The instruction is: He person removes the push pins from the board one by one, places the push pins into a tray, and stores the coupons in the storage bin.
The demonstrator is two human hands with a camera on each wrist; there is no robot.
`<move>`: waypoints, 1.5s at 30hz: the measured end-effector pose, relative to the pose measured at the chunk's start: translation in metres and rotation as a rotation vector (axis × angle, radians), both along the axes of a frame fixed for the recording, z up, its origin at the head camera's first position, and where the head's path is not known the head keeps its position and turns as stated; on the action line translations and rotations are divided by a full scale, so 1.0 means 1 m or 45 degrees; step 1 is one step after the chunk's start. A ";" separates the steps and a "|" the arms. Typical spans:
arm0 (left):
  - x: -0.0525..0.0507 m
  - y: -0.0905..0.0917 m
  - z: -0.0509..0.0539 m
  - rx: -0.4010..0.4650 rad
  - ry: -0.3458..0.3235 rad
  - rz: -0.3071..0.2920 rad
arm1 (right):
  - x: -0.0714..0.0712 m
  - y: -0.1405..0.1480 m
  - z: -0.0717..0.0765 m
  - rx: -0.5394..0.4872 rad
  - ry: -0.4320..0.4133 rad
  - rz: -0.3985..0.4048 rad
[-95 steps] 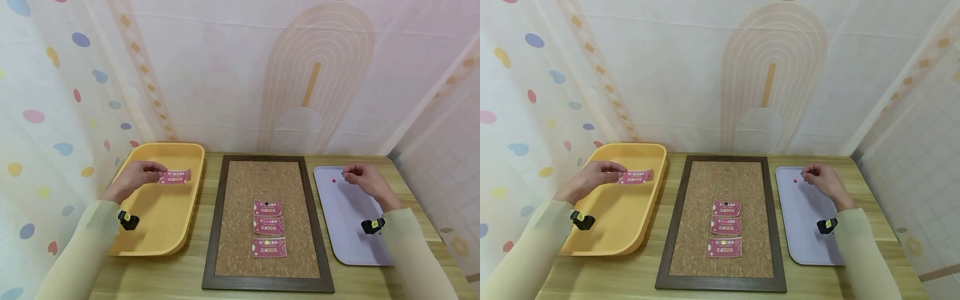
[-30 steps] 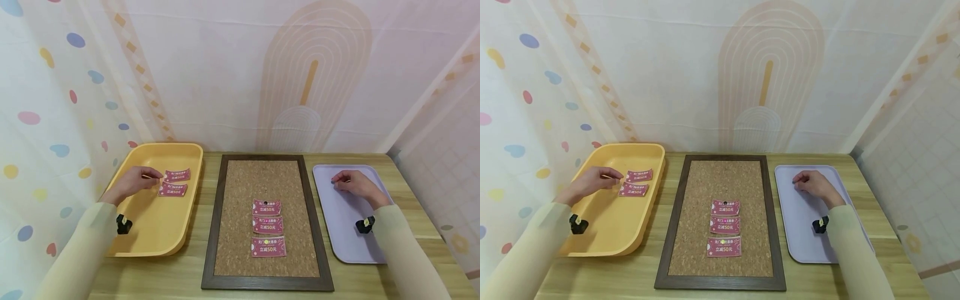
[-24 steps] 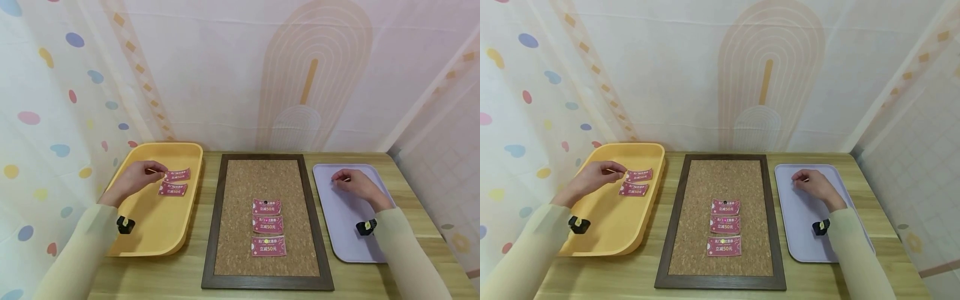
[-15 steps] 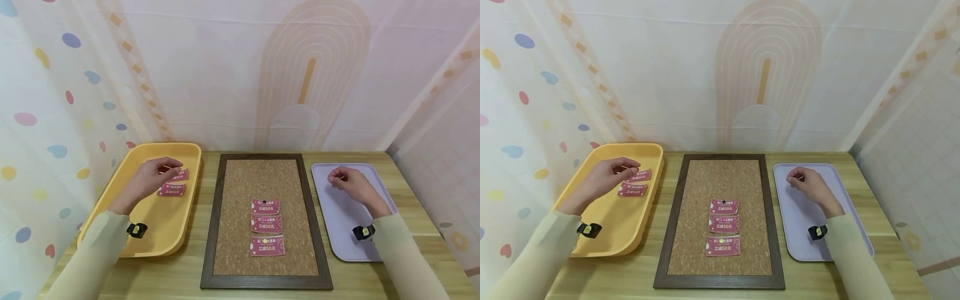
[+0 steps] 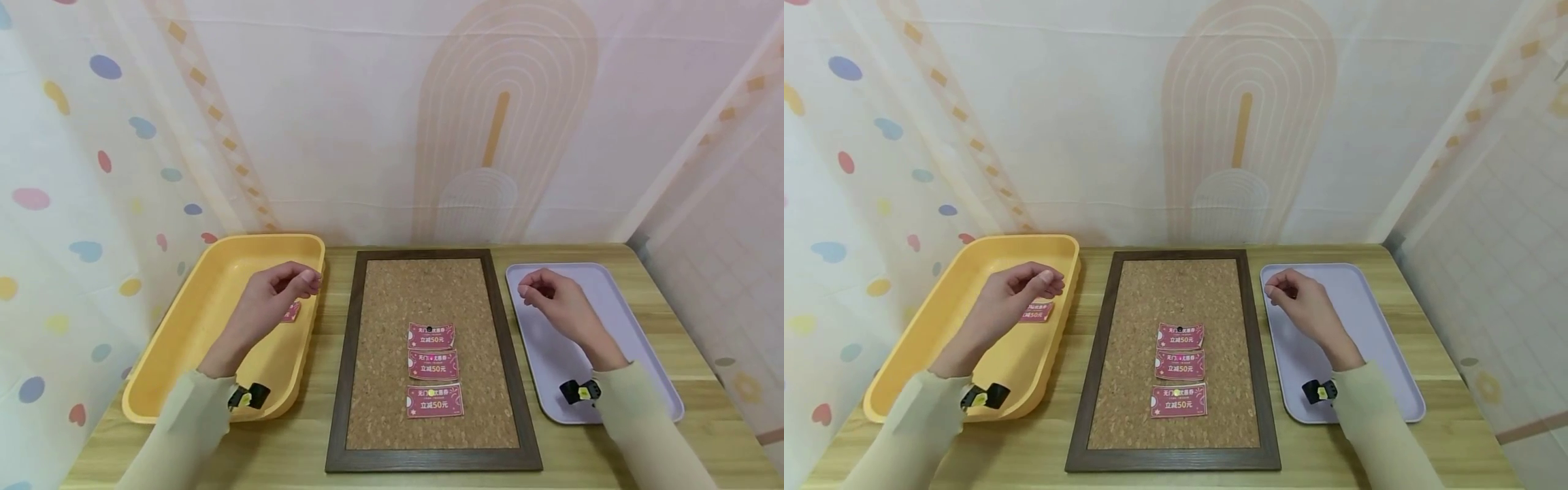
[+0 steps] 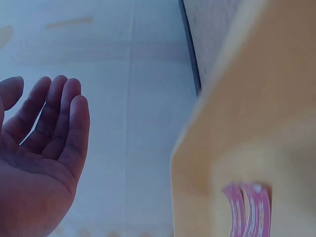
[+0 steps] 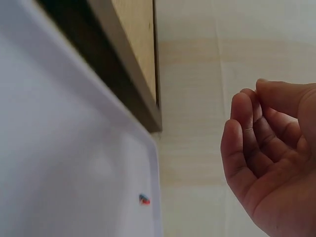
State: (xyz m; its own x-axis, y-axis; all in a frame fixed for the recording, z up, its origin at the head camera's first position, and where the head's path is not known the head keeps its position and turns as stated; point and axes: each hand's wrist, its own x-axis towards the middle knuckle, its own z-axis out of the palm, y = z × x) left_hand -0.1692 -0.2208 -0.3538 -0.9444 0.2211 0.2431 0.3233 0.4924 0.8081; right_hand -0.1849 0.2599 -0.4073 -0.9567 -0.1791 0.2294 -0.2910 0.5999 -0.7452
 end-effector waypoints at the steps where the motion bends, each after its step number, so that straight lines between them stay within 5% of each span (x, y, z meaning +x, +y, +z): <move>1: 0.002 0.003 -0.001 0.015 -0.002 -0.001 | 0.001 -0.003 0.001 -0.013 0.004 0.005; 13: 0.017 0.039 -0.010 0.159 -0.006 -0.094 | 0.012 -0.029 0.007 -0.059 0.049 0.055; 30: 0.023 0.076 -0.029 0.122 -0.087 -0.133 | 0.019 -0.058 0.008 -0.081 -0.024 0.189; 45: 0.016 0.097 -0.048 0.040 -0.189 -0.133 | 0.016 -0.082 0.002 -0.022 -0.090 0.305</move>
